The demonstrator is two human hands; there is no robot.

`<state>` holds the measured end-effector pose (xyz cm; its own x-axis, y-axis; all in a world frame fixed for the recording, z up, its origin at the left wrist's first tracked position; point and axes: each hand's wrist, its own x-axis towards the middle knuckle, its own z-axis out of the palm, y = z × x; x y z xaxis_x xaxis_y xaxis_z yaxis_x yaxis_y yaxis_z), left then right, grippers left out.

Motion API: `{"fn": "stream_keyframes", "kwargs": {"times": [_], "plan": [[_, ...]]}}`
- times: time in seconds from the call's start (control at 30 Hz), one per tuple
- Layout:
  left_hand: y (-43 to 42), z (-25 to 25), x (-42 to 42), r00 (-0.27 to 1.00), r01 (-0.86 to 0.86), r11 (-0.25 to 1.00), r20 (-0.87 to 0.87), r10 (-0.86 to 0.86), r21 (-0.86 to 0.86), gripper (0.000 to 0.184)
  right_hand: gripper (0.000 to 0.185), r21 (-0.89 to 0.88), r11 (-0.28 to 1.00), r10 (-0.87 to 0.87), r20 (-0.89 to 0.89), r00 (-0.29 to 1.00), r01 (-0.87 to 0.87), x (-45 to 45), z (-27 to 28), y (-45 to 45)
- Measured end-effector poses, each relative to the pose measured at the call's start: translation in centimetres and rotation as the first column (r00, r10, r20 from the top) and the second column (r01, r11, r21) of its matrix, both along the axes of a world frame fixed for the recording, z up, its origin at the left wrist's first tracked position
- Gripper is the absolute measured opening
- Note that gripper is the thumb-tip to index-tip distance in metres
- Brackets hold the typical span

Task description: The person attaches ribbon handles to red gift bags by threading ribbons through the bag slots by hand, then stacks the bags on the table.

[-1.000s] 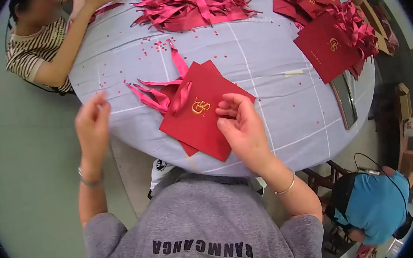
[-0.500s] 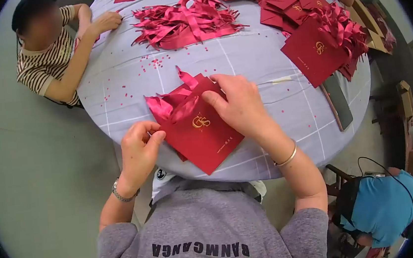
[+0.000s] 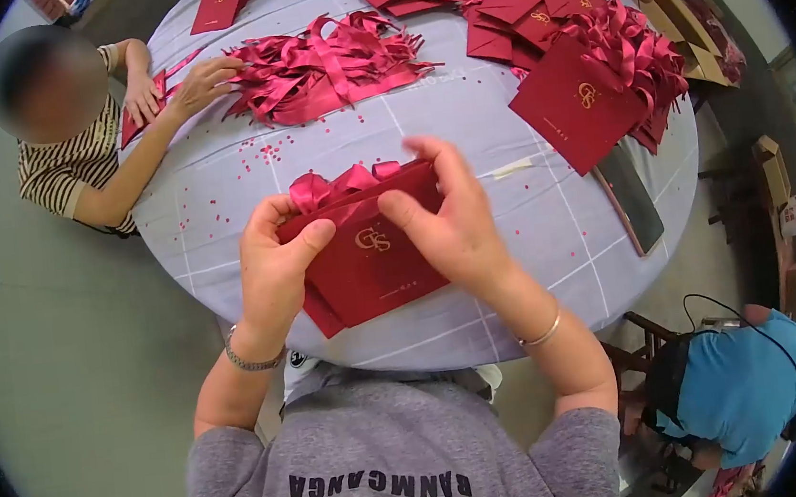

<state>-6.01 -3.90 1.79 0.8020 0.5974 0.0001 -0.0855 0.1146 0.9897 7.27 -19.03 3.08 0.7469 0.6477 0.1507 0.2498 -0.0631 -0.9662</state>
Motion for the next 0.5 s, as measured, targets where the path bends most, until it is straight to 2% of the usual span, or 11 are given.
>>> {"fn": "stream_keyframes", "kwargs": {"times": [0.07,0.1,0.13,0.17,0.2,0.23,0.27,0.3,0.33,0.47,0.5], "plan": [[-0.2,0.0,0.3,1.0,-0.005,1.0,-0.003,0.005,0.02,0.023,0.036,0.001,0.996,-0.079,0.442,0.893,0.087,2.7,0.7,-0.2],[-0.3,0.3,0.2,0.998,0.03,0.998,-0.054,-0.027,0.063,0.024,0.029,-0.032,0.999,-0.013,0.514,0.858,0.035,4.0,1.0,-0.1],[-0.4,0.6,0.2,0.993,0.071,0.992,-0.106,-0.06,0.107,0.025,0.029,-0.035,0.998,-0.025,0.509,0.86,0.05,4.4,1.7,0.2],[-0.5,0.8,0.2,0.991,0.088,0.991,-0.11,-0.077,0.105,0.025,0.026,-0.267,0.96,0.201,0.428,0.881,-0.089,4.4,2.6,0.7],[-0.7,1.0,0.2,0.993,0.083,0.989,-0.089,-0.072,0.125,0.026,0.024,-0.47,0.85,0.402,0.291,0.868,-0.237,4.4,3.1,1.1],[-0.9,1.1,0.3,0.995,0.077,0.986,-0.067,-0.068,0.145,0.026,0.022,-0.386,0.842,0.449,0.117,0.886,-0.376,4.7,2.6,1.4],[-0.9,1.0,0.3,0.994,0.092,0.986,-0.068,-0.083,0.141,0.026,0.022,-0.389,0.846,0.437,0.114,0.892,-0.364,4.5,2.5,1.4],[-0.8,0.8,0.2,0.997,0.079,0.984,-0.025,-0.076,0.157,0.026,0.021,-0.259,0.899,0.337,-0.101,0.936,-0.352,4.3,2.5,1.5],[-0.7,0.6,0.2,0.998,0.06,0.983,0.018,-0.065,0.173,0.026,0.02,-0.132,0.943,0.25,-0.322,0.913,-0.305,4.2,2.5,1.6],[-0.4,-0.8,0.1,0.999,0.012,0.988,0.04,-0.018,0.152,0.023,0.017,0.002,0.999,0.032,-0.308,0.951,-0.033,4.2,-0.8,1.8],[-0.2,-1.4,0.3,0.997,0.009,0.996,0.07,-0.016,0.091,0.023,0.017,-0.005,1.0,0.022,-0.312,0.95,-0.025,4.0,-0.9,1.7]]}}
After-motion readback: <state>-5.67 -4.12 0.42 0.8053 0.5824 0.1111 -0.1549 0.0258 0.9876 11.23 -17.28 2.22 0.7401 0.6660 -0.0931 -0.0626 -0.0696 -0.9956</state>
